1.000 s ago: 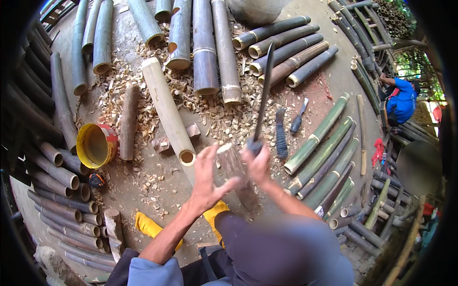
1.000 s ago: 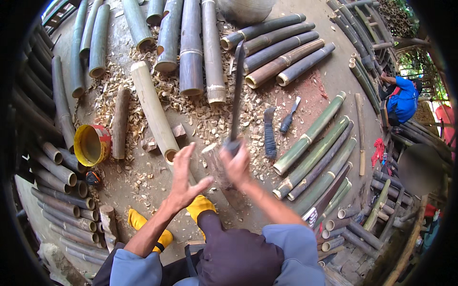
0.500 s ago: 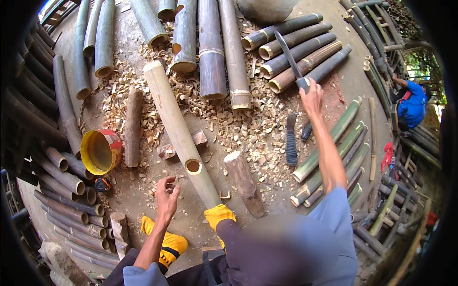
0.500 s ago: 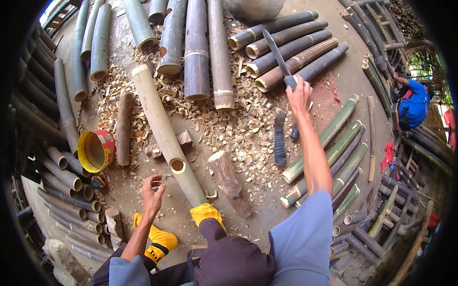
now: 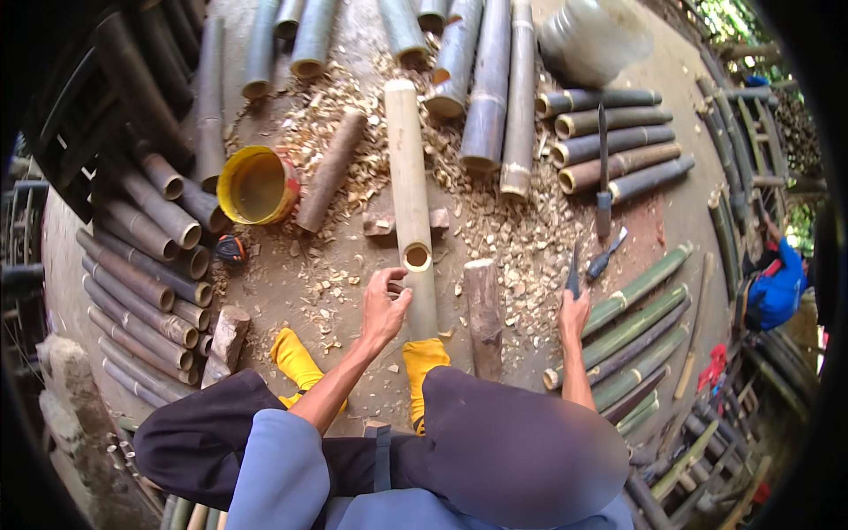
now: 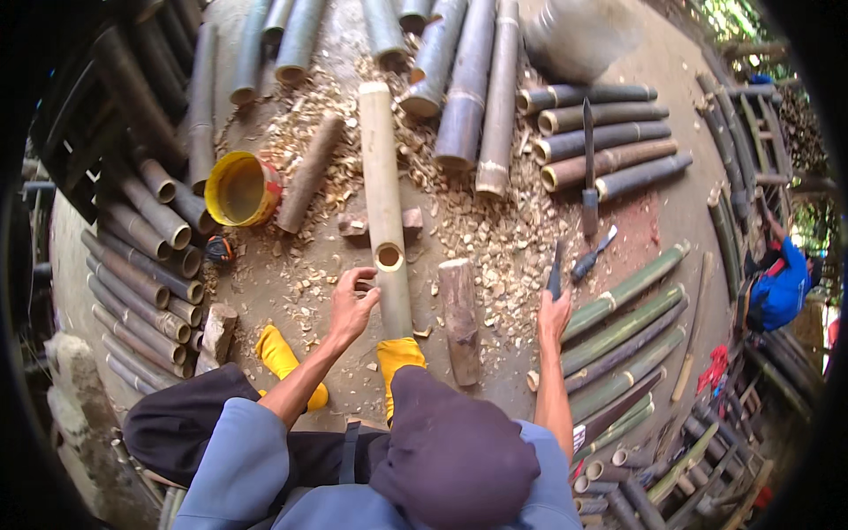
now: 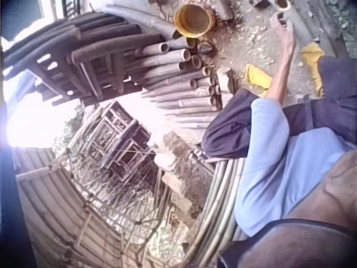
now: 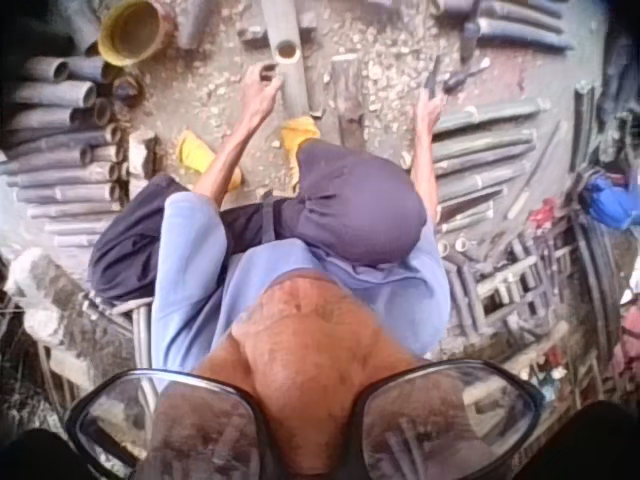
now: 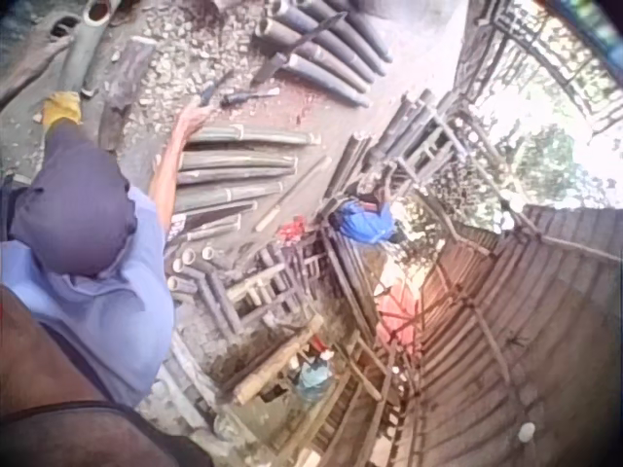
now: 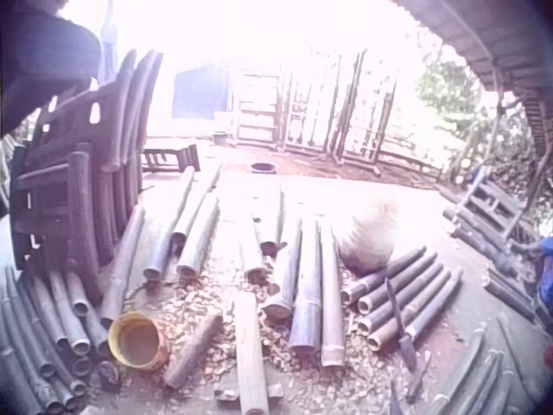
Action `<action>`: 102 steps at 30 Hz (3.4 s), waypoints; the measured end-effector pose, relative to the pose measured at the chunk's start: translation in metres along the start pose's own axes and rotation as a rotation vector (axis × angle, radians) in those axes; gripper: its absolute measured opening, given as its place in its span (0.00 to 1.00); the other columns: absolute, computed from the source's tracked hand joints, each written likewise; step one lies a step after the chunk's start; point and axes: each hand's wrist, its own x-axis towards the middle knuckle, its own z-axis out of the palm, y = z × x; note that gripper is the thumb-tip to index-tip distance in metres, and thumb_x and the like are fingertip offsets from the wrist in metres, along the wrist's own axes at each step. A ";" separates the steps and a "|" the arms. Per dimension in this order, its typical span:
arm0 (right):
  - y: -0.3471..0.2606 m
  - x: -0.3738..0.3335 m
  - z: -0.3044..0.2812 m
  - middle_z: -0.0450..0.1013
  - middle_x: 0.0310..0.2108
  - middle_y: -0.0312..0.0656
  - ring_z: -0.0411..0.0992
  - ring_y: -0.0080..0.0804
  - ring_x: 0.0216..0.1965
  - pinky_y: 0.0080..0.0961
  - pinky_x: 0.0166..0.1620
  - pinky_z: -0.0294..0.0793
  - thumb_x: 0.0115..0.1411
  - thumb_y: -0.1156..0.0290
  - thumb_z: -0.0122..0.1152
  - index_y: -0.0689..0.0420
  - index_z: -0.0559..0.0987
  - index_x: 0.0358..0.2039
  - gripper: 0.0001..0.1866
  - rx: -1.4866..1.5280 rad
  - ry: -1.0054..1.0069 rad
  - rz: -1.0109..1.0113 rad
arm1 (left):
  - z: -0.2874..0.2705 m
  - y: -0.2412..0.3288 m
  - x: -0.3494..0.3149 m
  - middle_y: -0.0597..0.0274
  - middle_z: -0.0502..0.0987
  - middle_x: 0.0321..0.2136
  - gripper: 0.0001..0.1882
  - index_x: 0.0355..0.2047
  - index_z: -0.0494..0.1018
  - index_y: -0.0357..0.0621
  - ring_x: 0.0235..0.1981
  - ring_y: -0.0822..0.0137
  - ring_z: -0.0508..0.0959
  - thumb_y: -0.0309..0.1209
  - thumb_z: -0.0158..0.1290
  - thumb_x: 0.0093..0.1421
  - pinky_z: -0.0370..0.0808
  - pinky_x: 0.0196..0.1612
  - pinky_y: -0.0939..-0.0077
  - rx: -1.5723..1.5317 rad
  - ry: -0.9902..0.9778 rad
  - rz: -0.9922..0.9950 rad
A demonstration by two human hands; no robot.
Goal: The person measures, cuts, and drills bamboo poles using a tape measure, a knife, a wooden mallet, and a hand drill. The person also handles and arranges several bamboo poles on the ground.
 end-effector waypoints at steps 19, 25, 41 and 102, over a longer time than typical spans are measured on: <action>-0.298 -0.145 -0.067 0.70 0.24 0.43 0.71 0.26 0.19 0.21 0.19 0.71 0.46 0.72 0.61 0.62 0.64 0.45 0.25 0.674 -0.693 -0.484 | -0.044 -0.024 0.010 0.53 0.79 0.32 0.18 0.38 0.75 0.35 0.35 0.63 0.78 0.28 0.57 0.45 0.74 0.41 0.72 -0.120 0.239 -0.069; -0.415 -0.147 0.064 0.75 0.31 0.47 0.75 0.34 0.28 0.30 0.32 0.74 0.50 0.60 0.61 0.58 0.74 0.46 0.24 0.270 -0.770 -1.090 | -0.040 -0.065 0.008 0.55 0.79 0.30 0.16 0.36 0.75 0.36 0.32 0.66 0.78 0.26 0.56 0.45 0.74 0.39 0.74 -0.099 0.257 -0.174; -0.292 -0.116 0.015 0.72 0.29 0.38 0.71 0.21 0.27 0.22 0.32 0.73 0.57 0.69 0.58 0.60 0.65 0.54 0.25 0.654 -1.351 -0.312 | -0.023 -0.022 0.023 0.58 0.77 0.31 0.12 0.39 0.72 0.33 0.30 0.66 0.78 0.22 0.50 0.53 0.76 0.36 0.76 -0.569 0.223 -0.312; -0.182 -0.125 0.015 0.73 0.41 0.54 0.74 0.47 0.35 0.35 0.40 0.72 0.54 0.76 0.55 0.56 0.66 0.58 0.28 0.312 -0.808 -0.390 | 0.009 0.048 -0.012 0.46 0.71 0.45 0.38 0.51 0.62 0.26 0.40 0.60 0.75 0.44 0.61 0.49 0.73 0.42 0.72 -0.552 -0.206 -0.471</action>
